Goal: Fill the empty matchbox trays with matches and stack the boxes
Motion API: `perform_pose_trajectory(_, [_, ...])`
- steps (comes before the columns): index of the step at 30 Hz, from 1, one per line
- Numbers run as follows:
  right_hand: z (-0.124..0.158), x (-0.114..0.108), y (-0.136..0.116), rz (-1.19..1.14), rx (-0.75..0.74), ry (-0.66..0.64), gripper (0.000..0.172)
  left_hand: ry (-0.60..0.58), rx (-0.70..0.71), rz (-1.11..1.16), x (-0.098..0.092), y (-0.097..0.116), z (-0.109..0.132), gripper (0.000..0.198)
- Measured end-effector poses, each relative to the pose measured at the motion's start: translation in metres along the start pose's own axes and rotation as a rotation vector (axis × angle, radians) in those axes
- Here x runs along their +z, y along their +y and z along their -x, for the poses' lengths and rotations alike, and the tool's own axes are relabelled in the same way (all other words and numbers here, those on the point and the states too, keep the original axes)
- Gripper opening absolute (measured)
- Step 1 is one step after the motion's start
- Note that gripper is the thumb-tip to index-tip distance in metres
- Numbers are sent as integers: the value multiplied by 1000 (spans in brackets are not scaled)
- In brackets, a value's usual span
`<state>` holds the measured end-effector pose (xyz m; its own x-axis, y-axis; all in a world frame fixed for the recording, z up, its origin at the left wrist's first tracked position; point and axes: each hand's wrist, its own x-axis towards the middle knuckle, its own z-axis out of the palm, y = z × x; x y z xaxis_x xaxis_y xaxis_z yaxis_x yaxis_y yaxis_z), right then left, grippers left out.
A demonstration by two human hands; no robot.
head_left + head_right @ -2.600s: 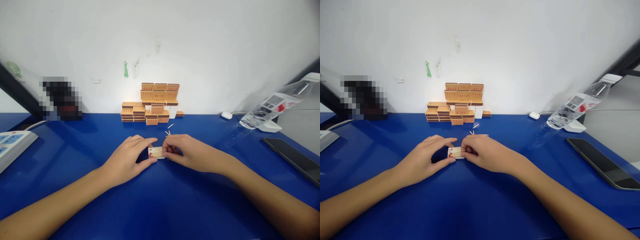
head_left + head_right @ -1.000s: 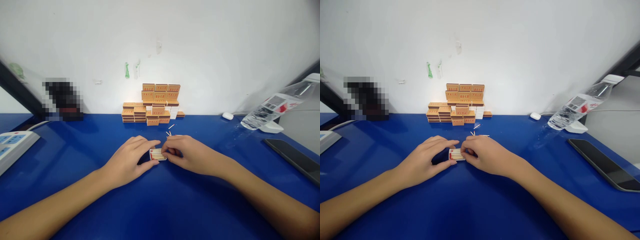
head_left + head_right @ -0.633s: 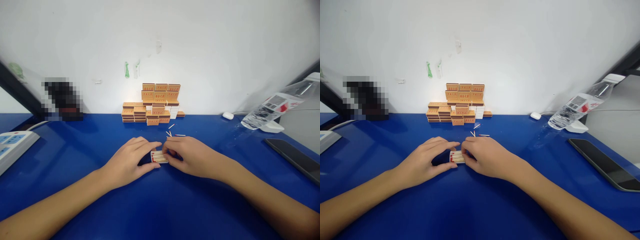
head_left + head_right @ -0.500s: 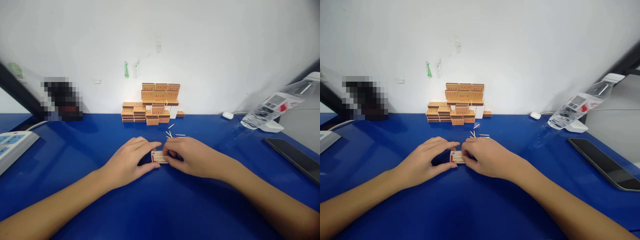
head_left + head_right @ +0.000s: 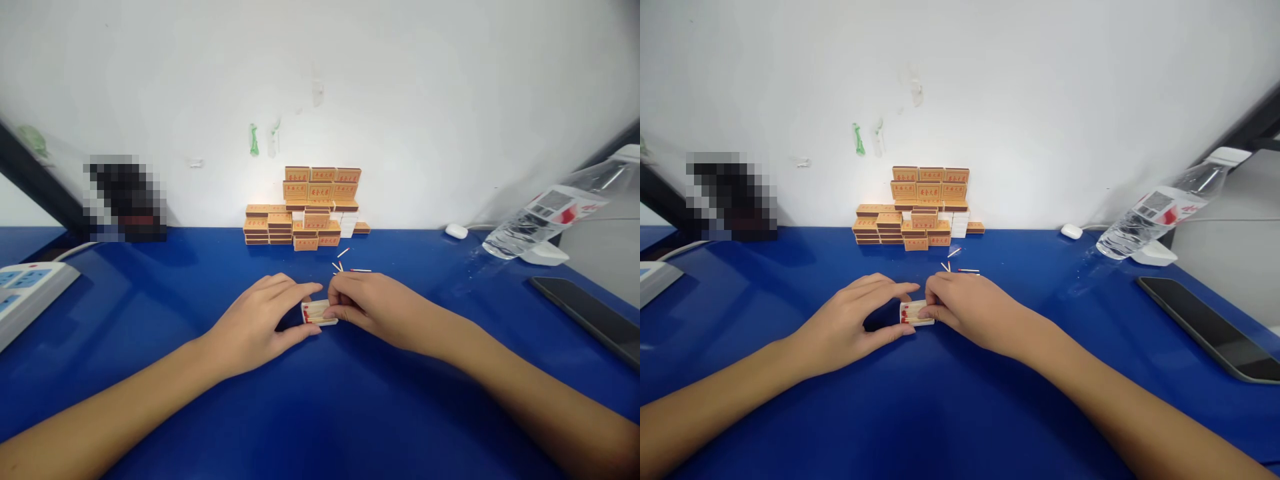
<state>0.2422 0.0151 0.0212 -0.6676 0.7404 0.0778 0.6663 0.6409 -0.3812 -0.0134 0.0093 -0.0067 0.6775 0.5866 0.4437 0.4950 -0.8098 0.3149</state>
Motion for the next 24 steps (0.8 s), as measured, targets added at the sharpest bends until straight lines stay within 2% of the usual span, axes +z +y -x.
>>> perform_pose_trajectory(8, [-1,-2,-1,-60,-72,56,18,7,9,-4,0,0,0,47])
perform_pose_trajectory(12, [1,-8,-4,-95,-111,3,20,22,7,-6,1,0,0,49])
perform_pose_trajectory(17, [4,-12,-8,-119,-109,-14,15,21,2,1,1,-1,0,48])
perform_pose_trajectory(20, [4,-13,-9,-121,-113,-56,18,14,5,9,1,-1,0,48])
perform_pose_trajectory(24, [3,-14,-9,-93,-84,4,19,0,3,12,0,0,0,48])
